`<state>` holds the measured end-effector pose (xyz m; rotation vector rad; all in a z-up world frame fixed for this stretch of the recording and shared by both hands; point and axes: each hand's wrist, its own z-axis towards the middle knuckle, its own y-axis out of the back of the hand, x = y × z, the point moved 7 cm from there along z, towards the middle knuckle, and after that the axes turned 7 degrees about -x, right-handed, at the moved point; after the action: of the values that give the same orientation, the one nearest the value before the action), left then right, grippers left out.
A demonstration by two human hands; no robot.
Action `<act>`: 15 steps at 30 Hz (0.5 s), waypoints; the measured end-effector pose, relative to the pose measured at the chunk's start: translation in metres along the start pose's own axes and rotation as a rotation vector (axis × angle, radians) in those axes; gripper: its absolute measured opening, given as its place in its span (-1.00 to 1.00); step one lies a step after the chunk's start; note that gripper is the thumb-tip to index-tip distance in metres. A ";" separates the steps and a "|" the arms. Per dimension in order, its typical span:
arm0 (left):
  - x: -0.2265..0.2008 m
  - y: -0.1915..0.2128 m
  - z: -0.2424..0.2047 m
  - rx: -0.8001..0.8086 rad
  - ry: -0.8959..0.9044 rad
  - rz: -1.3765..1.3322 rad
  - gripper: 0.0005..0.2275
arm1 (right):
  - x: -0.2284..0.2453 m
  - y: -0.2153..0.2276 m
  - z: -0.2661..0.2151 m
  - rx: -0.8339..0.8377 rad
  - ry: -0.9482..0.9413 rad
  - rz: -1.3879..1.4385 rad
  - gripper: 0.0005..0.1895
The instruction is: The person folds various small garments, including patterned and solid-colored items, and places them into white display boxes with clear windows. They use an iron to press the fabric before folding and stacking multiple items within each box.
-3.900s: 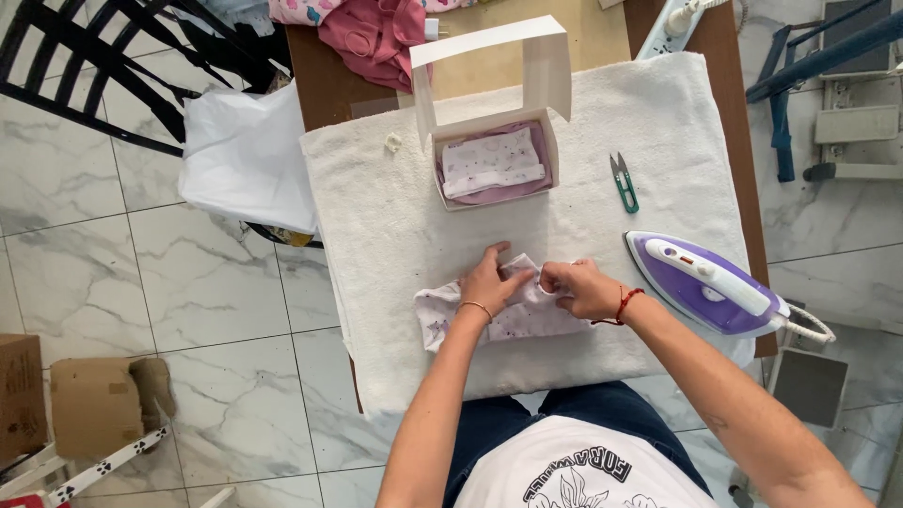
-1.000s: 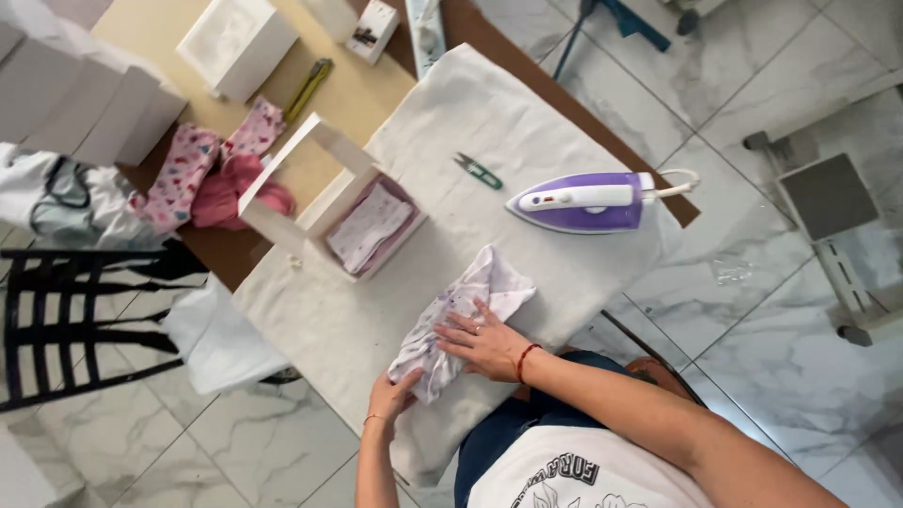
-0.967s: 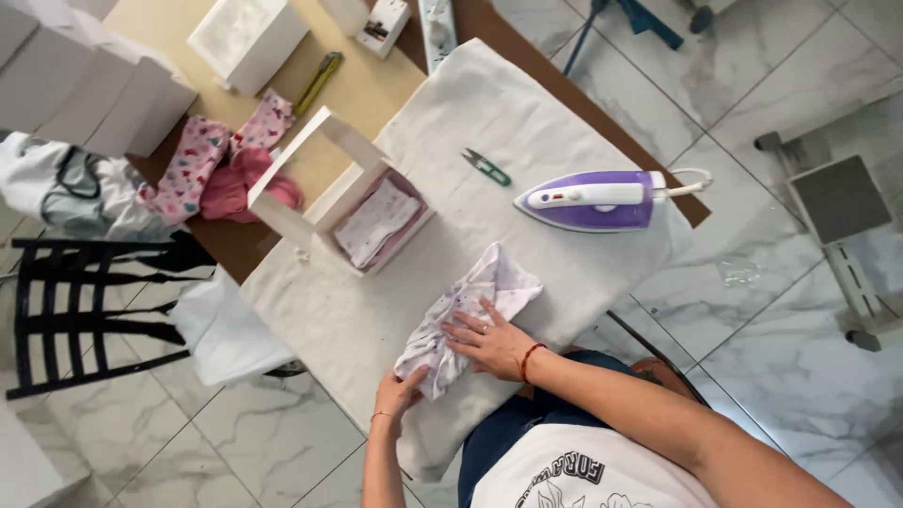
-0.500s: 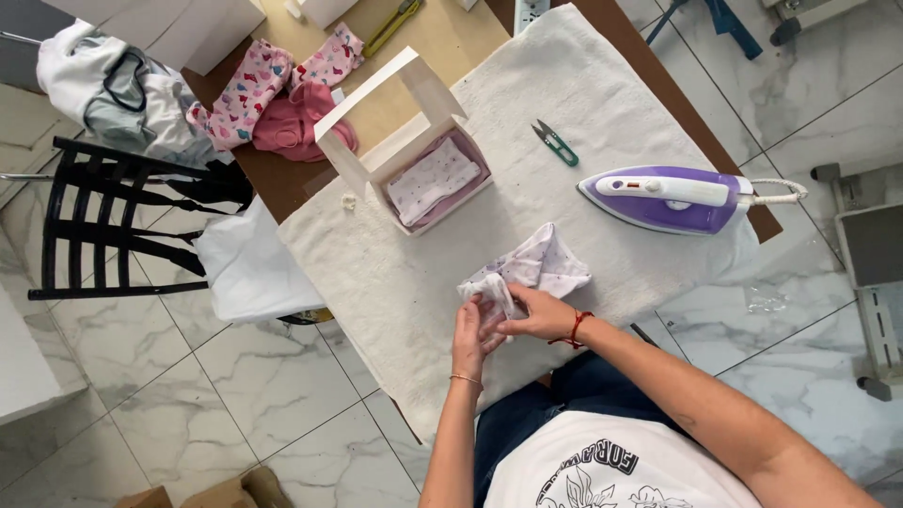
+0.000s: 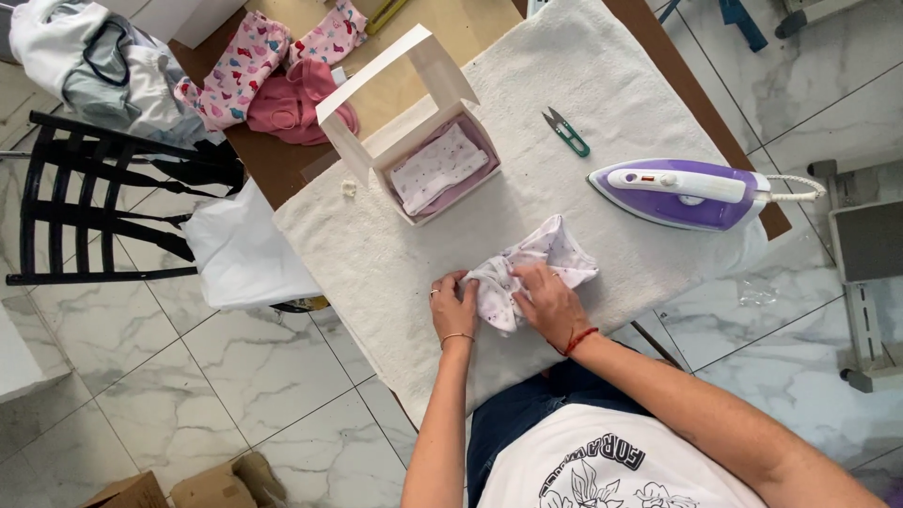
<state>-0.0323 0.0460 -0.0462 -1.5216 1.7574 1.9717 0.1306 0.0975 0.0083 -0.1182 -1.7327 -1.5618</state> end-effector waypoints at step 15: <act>0.001 -0.008 -0.041 0.076 0.595 -0.191 -0.43 | 0.039 0.021 -0.005 -0.149 0.318 -0.367 -0.33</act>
<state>-0.0032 0.0155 -0.0458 -2.3141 1.7418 1.4318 0.1172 0.0819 0.0477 0.3757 -1.4403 -1.8566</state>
